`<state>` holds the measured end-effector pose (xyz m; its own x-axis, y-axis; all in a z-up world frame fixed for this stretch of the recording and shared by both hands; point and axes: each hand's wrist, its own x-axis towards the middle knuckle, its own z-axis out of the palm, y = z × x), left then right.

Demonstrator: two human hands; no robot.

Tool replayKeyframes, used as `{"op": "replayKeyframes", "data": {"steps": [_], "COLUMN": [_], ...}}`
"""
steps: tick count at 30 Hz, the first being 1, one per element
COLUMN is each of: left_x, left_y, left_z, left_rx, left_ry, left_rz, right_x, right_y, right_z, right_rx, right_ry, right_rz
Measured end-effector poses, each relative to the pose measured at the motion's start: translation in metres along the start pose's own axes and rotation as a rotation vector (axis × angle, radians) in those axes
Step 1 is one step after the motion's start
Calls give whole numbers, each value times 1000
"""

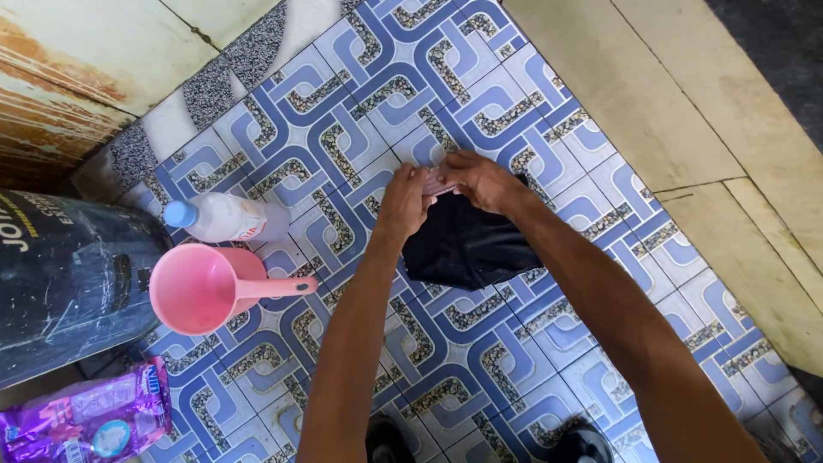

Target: Hand-washing a black cloth using soap and water in a bathroom.

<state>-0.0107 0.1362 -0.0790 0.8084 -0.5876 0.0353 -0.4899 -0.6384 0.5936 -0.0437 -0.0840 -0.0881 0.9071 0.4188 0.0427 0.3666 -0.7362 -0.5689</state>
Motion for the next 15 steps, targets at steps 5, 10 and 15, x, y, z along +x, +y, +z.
{"op": "replayKeyframes", "data": {"steps": [5,10,15], "left_x": [42,45,18], "left_y": [-11,-16,4], "left_z": [-6,1,16], "left_rx": [38,80,70], "left_ry": [42,81,73], "left_rz": [-55,-24,34], "right_x": [38,36,-3], "right_y": [25,17,0], "right_z": [-2,-9,-5], "right_rx": [-6,13,8], "right_ry": [46,91,79], "right_rz": [17,40,95]}}
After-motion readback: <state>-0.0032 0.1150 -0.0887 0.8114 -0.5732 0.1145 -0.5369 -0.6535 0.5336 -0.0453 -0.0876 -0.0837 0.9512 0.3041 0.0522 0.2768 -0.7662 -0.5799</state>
